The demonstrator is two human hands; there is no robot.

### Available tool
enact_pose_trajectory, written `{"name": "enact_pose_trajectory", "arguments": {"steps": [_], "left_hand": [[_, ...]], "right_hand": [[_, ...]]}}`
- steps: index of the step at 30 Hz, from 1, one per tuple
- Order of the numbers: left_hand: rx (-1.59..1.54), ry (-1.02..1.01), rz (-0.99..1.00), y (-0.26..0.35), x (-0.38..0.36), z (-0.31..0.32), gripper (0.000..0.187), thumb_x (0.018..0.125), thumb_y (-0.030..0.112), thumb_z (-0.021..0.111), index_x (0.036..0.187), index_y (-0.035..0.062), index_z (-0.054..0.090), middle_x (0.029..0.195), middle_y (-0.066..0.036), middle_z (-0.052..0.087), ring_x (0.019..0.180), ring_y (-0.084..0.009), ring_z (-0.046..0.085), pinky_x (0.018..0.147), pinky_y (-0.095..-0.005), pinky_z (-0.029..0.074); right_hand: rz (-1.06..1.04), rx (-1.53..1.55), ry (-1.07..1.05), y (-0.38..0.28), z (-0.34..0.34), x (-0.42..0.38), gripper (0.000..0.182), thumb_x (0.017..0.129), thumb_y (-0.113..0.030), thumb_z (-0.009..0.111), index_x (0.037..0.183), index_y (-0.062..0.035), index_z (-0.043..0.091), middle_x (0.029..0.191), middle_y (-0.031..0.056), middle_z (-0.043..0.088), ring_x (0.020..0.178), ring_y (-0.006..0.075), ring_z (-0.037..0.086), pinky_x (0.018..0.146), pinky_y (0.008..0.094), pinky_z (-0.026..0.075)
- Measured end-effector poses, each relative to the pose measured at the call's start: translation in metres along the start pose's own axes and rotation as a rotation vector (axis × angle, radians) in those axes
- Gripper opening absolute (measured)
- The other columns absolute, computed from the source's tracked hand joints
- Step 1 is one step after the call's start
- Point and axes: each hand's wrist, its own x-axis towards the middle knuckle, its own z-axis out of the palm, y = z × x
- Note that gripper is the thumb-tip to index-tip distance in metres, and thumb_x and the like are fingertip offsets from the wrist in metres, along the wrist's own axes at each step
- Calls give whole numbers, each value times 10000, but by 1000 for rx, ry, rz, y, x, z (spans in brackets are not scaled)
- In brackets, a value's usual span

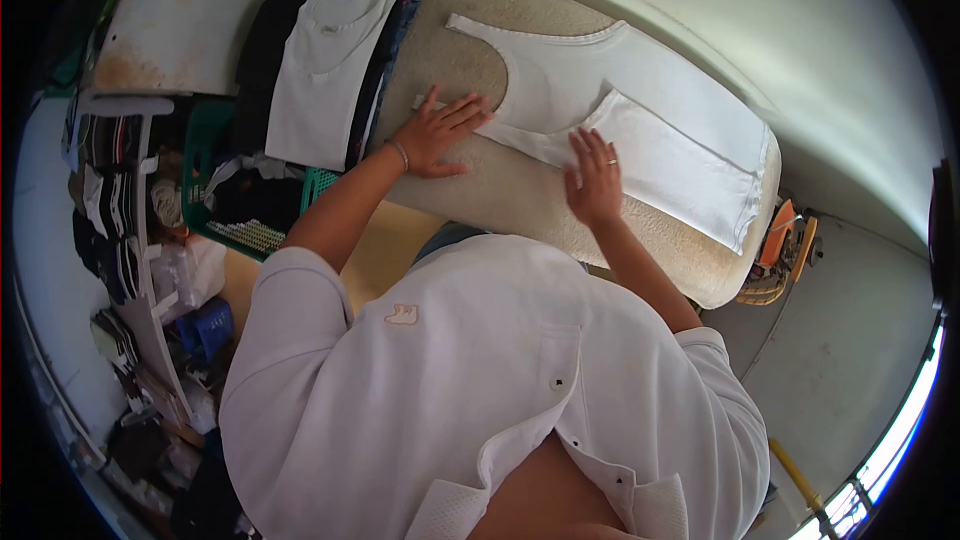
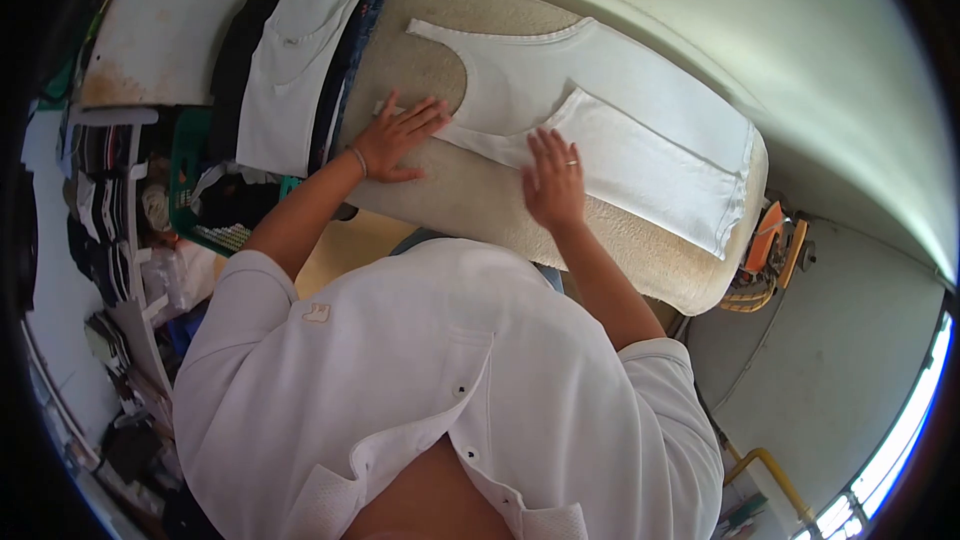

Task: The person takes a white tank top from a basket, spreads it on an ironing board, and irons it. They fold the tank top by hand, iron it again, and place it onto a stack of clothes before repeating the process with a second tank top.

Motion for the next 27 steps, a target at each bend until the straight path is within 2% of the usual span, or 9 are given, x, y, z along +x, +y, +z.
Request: {"name": "enact_pose_trajectory", "arguments": {"steps": [2, 5, 8, 10, 12, 14, 22, 24, 27], "left_hand": [[37, 8, -54, 13, 4, -2, 890, 843, 616, 477, 1525, 125, 186, 1598, -58, 137, 1478, -220, 95, 1136, -592, -21], [-87, 111, 91, 47, 29, 7, 866, 852, 592, 477, 1517, 107, 208, 1594, -71, 150, 1477, -226, 102, 1125, -614, -9], [-146, 76, 98, 69, 40, 19, 839, 867, 568, 467, 1507, 83, 225, 1588, -85, 164, 1472, -232, 121, 1117, -631, -1], [-99, 72, -74, 75, 43, 18, 837, 873, 548, 489, 1508, 81, 209, 1581, -91, 184, 1465, -234, 145, 1116, -639, 16], [-92, 101, 0, 92, 63, 8, 841, 874, 547, 486, 1510, 77, 202, 1584, -91, 171, 1466, -233, 139, 1115, -642, 16], [-81, 138, 68, 103, 83, 8, 845, 875, 547, 484, 1511, 73, 194, 1587, -90, 159, 1467, -232, 132, 1114, -645, 16], [-34, 116, -101, 135, 150, -1, 818, 895, 509, 481, 1512, 69, 174, 1593, -83, 129, 1467, -247, 120, 1096, -676, 35], [-32, 156, -64, 135, 182, 1, 814, 901, 512, 476, 1511, 63, 177, 1596, -74, 116, 1467, -239, 115, 1092, -685, 40], [-37, 113, -312, 130, 218, 15, 818, 905, 506, 477, 1511, 55, 164, 1598, -77, 105, 1467, -241, 118, 1074, -707, 33]], "right_hand": [[13, -80, -170, -17, 1, -7, 734, 887, -360, 543, 1487, -51, 255, 1559, 136, 222, 1454, 287, 181, 1162, 515, 140], [-16, -79, -252, -33, 18, -14, 857, 870, -463, 533, 1507, -22, 165, 1583, 158, 122, 1471, 283, 111, 1162, 522, 114], [-63, -49, -263, -32, 24, -19, 898, 862, -514, 524, 1505, -9, 154, 1581, 167, 119, 1472, 284, 101, 1162, 530, 94], [12, -79, -249, -23, 20, -24, 904, 862, -525, 523, 1507, -12, 150, 1583, 164, 115, 1472, 288, 98, 1162, 532, 88], [94, -107, -251, -9, 13, -40, 911, 863, -537, 521, 1508, -15, 146, 1585, 160, 110, 1472, 291, 95, 1162, 534, 82], [213, -174, -209, 18, 1, -58, 917, 869, -555, 509, 1511, -17, 134, 1586, 161, 107, 1472, 296, 90, 1160, 539, 87], [560, -349, -92, 195, -50, -171, 899, 904, -554, 462, 1517, -21, 76, 1590, 153, 94, 1475, 292, 68, 1156, 555, 77], [770, -292, -38, 230, -63, -198, 875, 924, -560, 427, 1520, -33, 62, 1592, 147, 85, 1477, 290, 54, 1154, 561, 55], [965, -296, -30, 250, -73, -201, 846, 935, -570, 391, 1522, -46, 79, 1594, 141, 79, 1476, 296, 49, 1151, 566, 45]]}}
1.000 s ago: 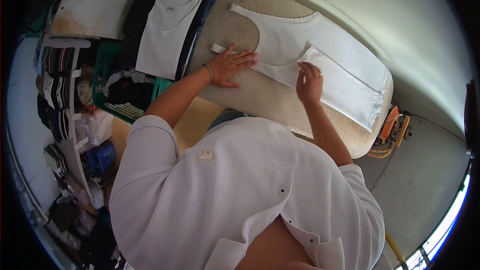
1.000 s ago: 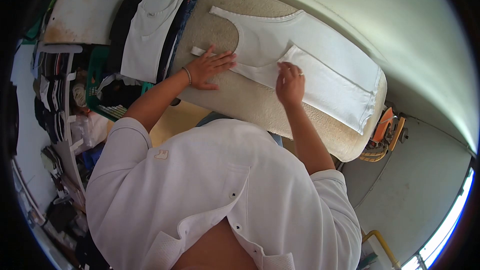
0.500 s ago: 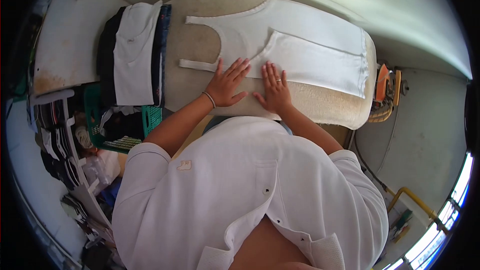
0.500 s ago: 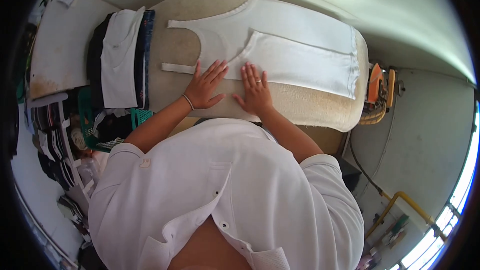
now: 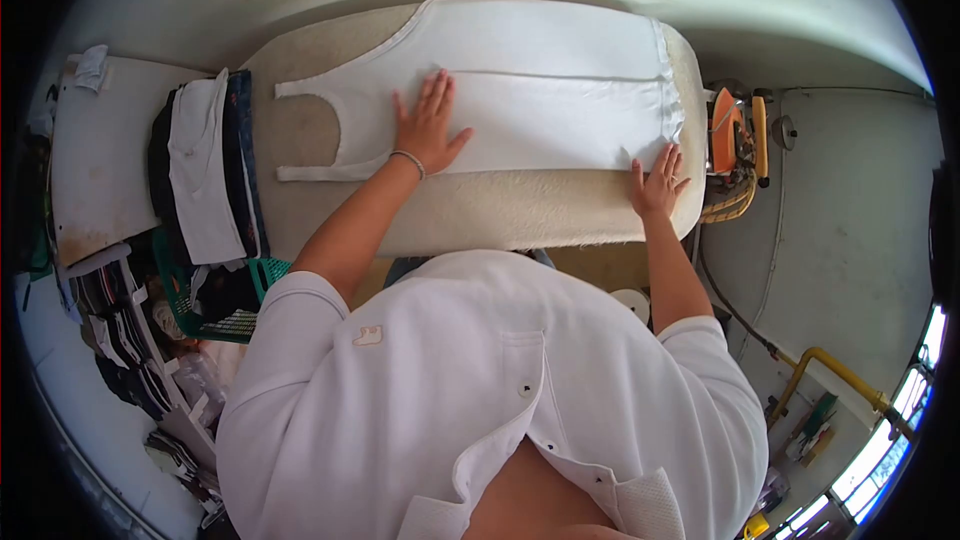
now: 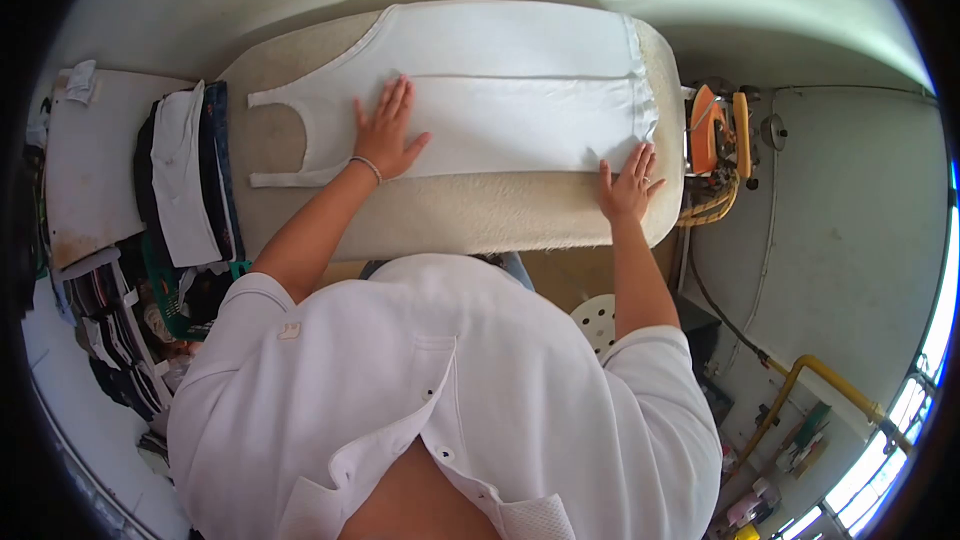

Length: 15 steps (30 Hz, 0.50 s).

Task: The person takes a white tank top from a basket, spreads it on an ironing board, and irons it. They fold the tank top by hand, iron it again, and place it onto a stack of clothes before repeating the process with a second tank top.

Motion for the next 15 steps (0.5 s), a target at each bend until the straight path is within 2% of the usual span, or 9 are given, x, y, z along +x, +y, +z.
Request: {"name": "enact_pose_trajectory", "arguments": {"steps": [1, 3, 5, 7, 11, 12, 13, 14, 15], "left_hand": [[3, 8, -4, 3, 3, 2, 818, 905, 506, 477, 1511, 55, 164, 1598, -77, 105, 1467, -241, 118, 1074, -707, 33], [61, 25, 40, 14, 6, -9, 817, 910, 509, 468, 1514, 60, 152, 1600, -76, 97, 1469, -240, 108, 1062, -722, 18], [68, -6, -13, 17, 19, -1, 809, 914, 508, 461, 1515, 65, 151, 1600, -77, 97, 1469, -247, 108, 1055, -729, 10], [76, -22, -69, 18, 31, 5, 801, 918, 507, 455, 1516, 71, 150, 1599, -77, 96, 1469, -253, 109, 1047, -737, 1], [100, 179, -109, -18, 76, -1, 753, 930, 479, 440, 1519, 102, 162, 1580, -74, 190, 1455, -290, 172, 1044, -742, 10], [105, 247, -146, -31, 96, -2, 740, 935, 481, 425, 1517, 103, 169, 1571, -73, 219, 1450, -293, 188, 1050, -739, 18], [91, 158, -307, -41, 120, -9, 700, 941, 476, 416, 1504, 106, 225, 1555, -79, 259, 1440, -299, 214, 1049, -744, 32], [77, 69, -468, -50, 146, -23, 665, 947, 471, 406, 1491, 109, 281, 1539, -85, 299, 1430, -305, 240, 1047, -748, 47], [66, -171, -563, -56, 172, -42, 626, 950, 467, 399, 1456, 102, 351, 1519, -99, 333, 1413, -309, 274, 1041, -757, 49]], "right_hand": [[101, -60, -11, -6, -5, 10, 837, 936, -568, 385, 1522, -49, 86, 1594, 140, 80, 1476, 299, 50, 1151, 567, 46], [16, 39, 74, -21, -15, 35, 806, 936, -546, 395, 1525, -74, 113, 1593, 142, 89, 1474, 307, 55, 1145, 582, 42], [-365, 160, 150, -38, -25, 64, 778, 934, -530, 406, 1527, -102, 139, 1591, 137, 110, 1472, 317, 67, 1136, 602, 34], [-362, 231, 175, -36, -6, 83, 759, 930, -519, 417, 1525, -117, 169, 1588, 128, 137, 1469, 317, 91, 1128, 617, 39], [-149, 133, 100, -36, -6, 111, 750, 927, -515, 435, 1503, -85, 221, 1572, 131, 194, 1461, 318, 143, 1121, 623, 90], [-188, 227, 264, -31, -5, 137, 751, 917, -532, 449, 1483, -74, 265, 1545, 136, 256, 1456, 319, 160, 1115, 628, 113], [-227, 324, 426, -26, -4, 166, 754, 907, -548, 462, 1463, -63, 310, 1519, 142, 319, 1452, 321, 178, 1109, 632, 137], [-231, 426, 442, -20, -1, 210, 751, 898, -573, 467, 1430, -53, 368, 1481, 150, 374, 1448, 322, 190, 1103, 636, 151], [-233, 527, 458, -19, 1, 253, 754, 888, -598, 473, 1396, -43, 427, 1443, 158, 430, 1444, 323, 201, 1098, 640, 166]]}}
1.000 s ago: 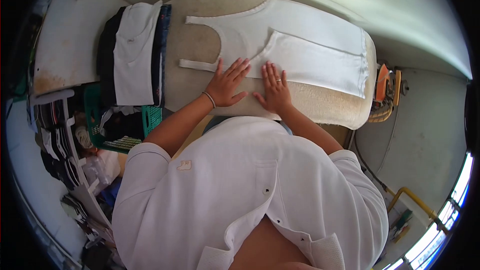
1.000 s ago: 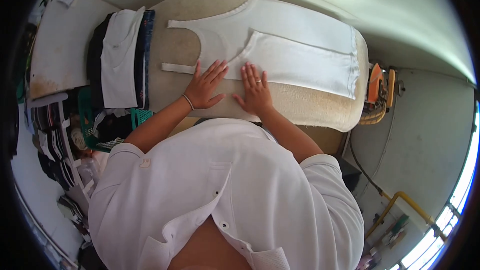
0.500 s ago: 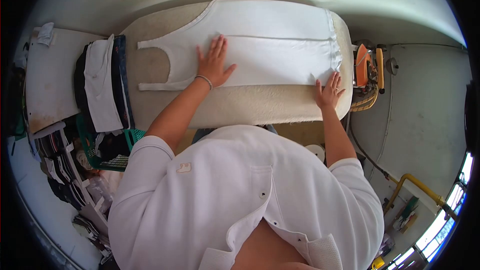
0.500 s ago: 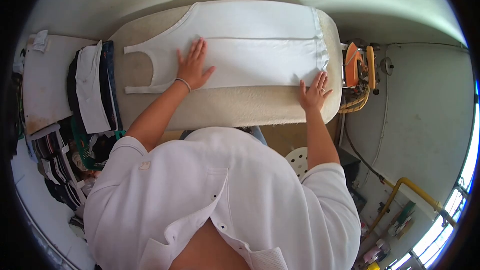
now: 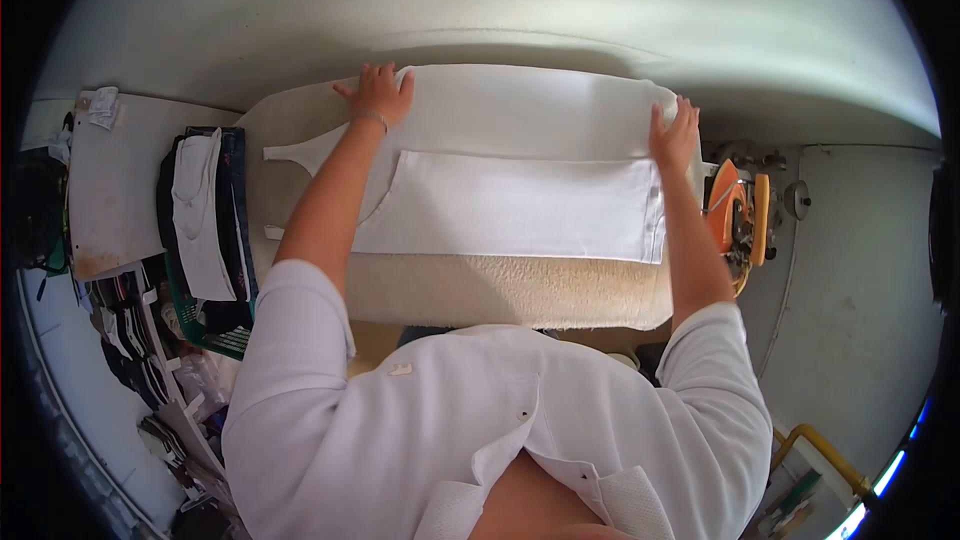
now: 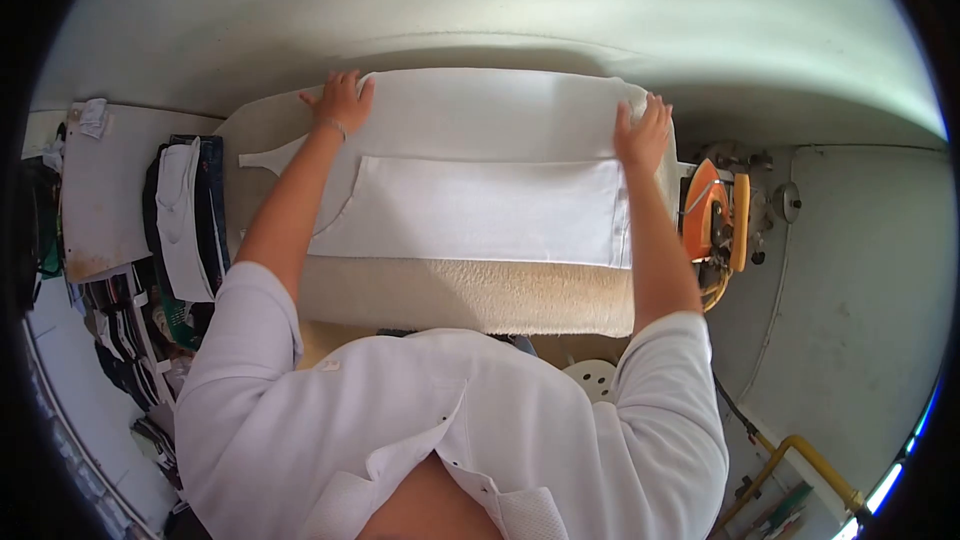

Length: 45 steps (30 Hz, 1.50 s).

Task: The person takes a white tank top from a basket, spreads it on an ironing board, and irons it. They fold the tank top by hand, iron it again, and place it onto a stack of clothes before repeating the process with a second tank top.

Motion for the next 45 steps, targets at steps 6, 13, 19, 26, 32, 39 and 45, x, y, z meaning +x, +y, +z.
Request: {"name": "enact_pose_trajectory", "arguments": {"steps": [6, 13, 19, 26, 32, 39, 45], "left_hand": [[-174, -353, 40, -12, 84, 11, 554, 937, 476, 440, 1266, 54, 582, 1322, -151, 553, 1254, -312, 489, 1073, -552, 275], [-759, -280, 88, -31, 110, 21, 391, 856, 317, 674, 1117, 26, 667, 1033, -97, 693, 907, -170, 641, 841, -305, 492], [-783, -124, 139, -23, 85, -11, 314, 853, 255, 664, 1078, 37, 687, 975, -37, 687, 871, -124, 614, 816, -279, 483], [-1039, 39, 219, -31, 17, -46, 290, 875, 266, 663, 1085, 68, 685, 853, 53, 594, 784, -61, 509, 714, -224, 430], [-1302, 239, 168, -42, -133, -7, 153, 897, 153, 638, 1025, 71, 625, 868, 31, 590, 733, -56, 529, 667, -223, 445], [-1581, 229, -117, -28, -229, 120, 144, 922, 96, 573, 1052, 58, 523, 926, -32, 589, 768, -135, 658, 608, -218, 482], [-1384, 129, -280, -22, -218, 97, 308, 866, 86, 679, 1020, 46, 416, 869, -67, 599, 739, -158, 670, 582, -234, 503]], "right_hand": [[337, -458, -762, -23, 22, 118, 756, 850, -636, 528, 1241, 9, 585, 1379, 209, 492, 1351, 394, 365, 1096, 461, 306], [302, -169, -1060, -12, 39, 141, 588, 773, -413, 695, 1193, -8, 620, 1137, 143, 651, 1054, 269, 595, 921, 381, 444], [466, 707, -782, -1, 24, 136, 326, 782, -119, 692, 1085, -6, 655, 950, 49, 669, 842, 133, 598, 804, 282, 464], [425, 772, -559, -31, -58, 97, 154, 817, -43, 644, 965, -74, 675, 896, -22, 661, 799, 83, 563, 691, 227, 413], [579, 886, -106, -57, -132, -21, 170, 872, -4, 578, 1024, -45, 644, 1045, 40, 663, 939, 126, 621, 706, 276, 536], [830, 1141, -105, -18, -110, -167, 289, 828, 123, 432, 1002, -34, 602, 1226, 102, 583, 979, 208, 616, 788, 347, 576], [959, 937, -200, -34, -117, -155, 349, 828, 7, 631, 1153, -18, 504, 1127, 71, 555, 957, 170, 555, 868, 297, 474]]}}
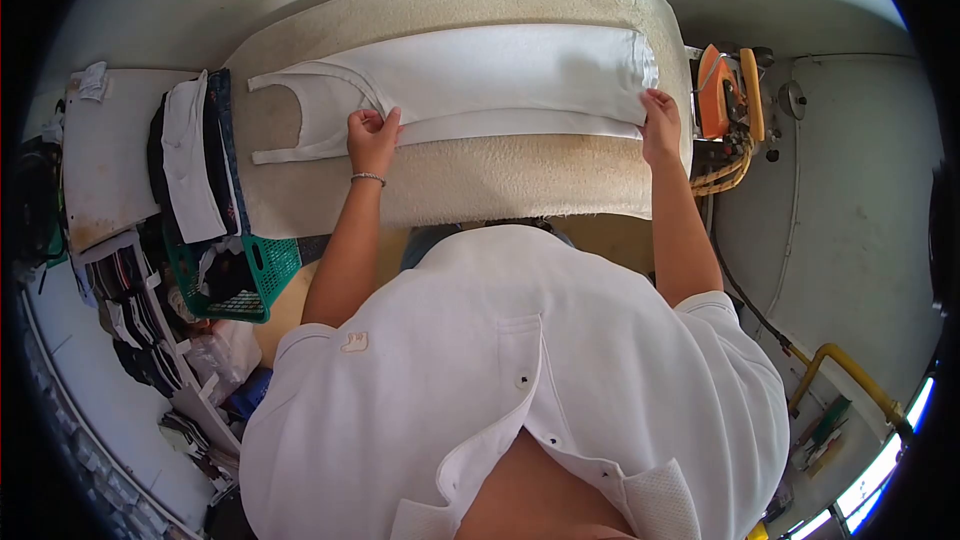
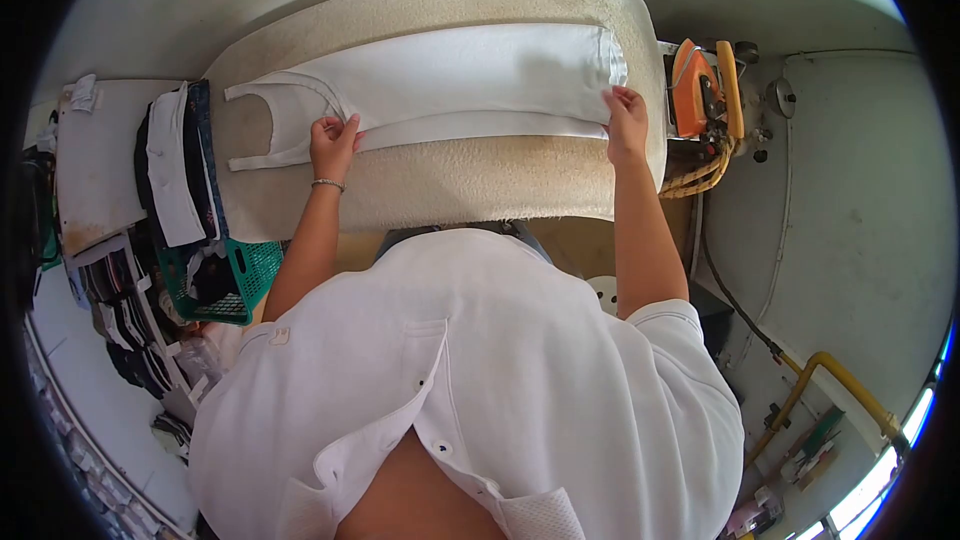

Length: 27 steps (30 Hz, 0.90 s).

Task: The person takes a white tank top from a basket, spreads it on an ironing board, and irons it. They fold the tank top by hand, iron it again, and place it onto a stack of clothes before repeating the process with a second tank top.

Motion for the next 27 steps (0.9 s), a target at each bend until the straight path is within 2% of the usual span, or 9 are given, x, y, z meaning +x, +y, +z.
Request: {"name": "enact_pose_trajectory", "arguments": {"steps": [1, 2, 4, 7, 11, 13, 17, 22, 27], "left_hand": [[74, -27, 33, -3, 4, -4, 368, 843, 76, 713, 1023, 45, 393, 857, -76, 600, 733, -160, 668, 588, -238, 510], [77, -28, 33, -5, 9, -9, 368, 843, 76, 713, 1023, 45, 393, 857, -76, 600, 733, -160, 668, 588, -238, 510], [-77, -51, 169, -7, 17, -19, 429, 811, 52, 742, 1058, 41, 392, 855, -83, 603, 722, -152, 655, 607, -240, 517], [-19, -80, 131, -8, 12, -26, 438, 812, 43, 736, 1085, 37, 393, 855, -86, 607, 712, -146, 640, 633, -245, 522], [68, -91, 136, -22, 15, -29, 454, 814, 40, 734, 1117, 30, 396, 865, -90, 612, 722, -147, 635, 664, -249, 525], [185, -93, 212, -22, 16, -30, 467, 809, 58, 745, 1129, 30, 406, 874, -88, 616, 742, -143, 637, 687, -254, 526], [91, -82, 157, -13, 10, -37, 492, 796, 81, 762, 1140, 35, 415, 870, -87, 619, 742, -135, 631, 679, -249, 519], [512, -50, 320, -4, -6, -29, 457, 789, 149, 769, 1118, 53, 467, 827, -59, 626, 679, -127, 618, 642, -272, 509], [546, -56, 275, -3, -11, -32, 418, 804, 150, 741, 1123, 57, 488, 836, -56, 627, 677, -132, 613, 633, -283, 508]], "right_hand": [[1, 2, 1, 1, -2, 0, 349, 828, 7, 631, 1153, -18, 504, 1127, 71, 555, 957, 170, 555, 868, 297, 474], [-130, -44, -51, 4, -5, 2, 409, 802, 20, 658, 1171, -11, 485, 1146, 81, 547, 989, 176, 545, 874, 292, 471], [-297, -133, -92, 4, -14, 11, 571, 738, 40, 726, 1227, -22, 438, 1173, 106, 537, 1034, 199, 538, 885, 307, 473], [-287, -249, -133, 14, -30, 13, 576, 753, 33, 717, 1244, -33, 423, 1182, 119, 534, 1033, 209, 549, 887, 315, 478], [-324, -433, -124, 10, -26, -3, 626, 768, 52, 696, 1301, -56, 388, 1192, 122, 529, 936, 200, 591, 831, 314, 517], [-314, -436, -154, 6, -28, -6, 653, 767, 56, 693, 1325, -65, 376, 1191, 122, 526, 913, 188, 593, 810, 306, 524], [-390, -492, -194, 2, -33, 0, 723, 763, 68, 686, 1381, -87, 345, 1184, 121, 515, 845, 155, 597, 757, 286, 532], [-431, -584, -229, -8, -30, -3, 736, 760, 67, 684, 1395, -81, 343, 1174, 113, 512, 808, 145, 595, 725, 282, 529], [-468, -626, -229, -11, -34, -6, 727, 747, 67, 686, 1386, -70, 368, 1169, 108, 510, 798, 133, 595, 696, 271, 530]]}}
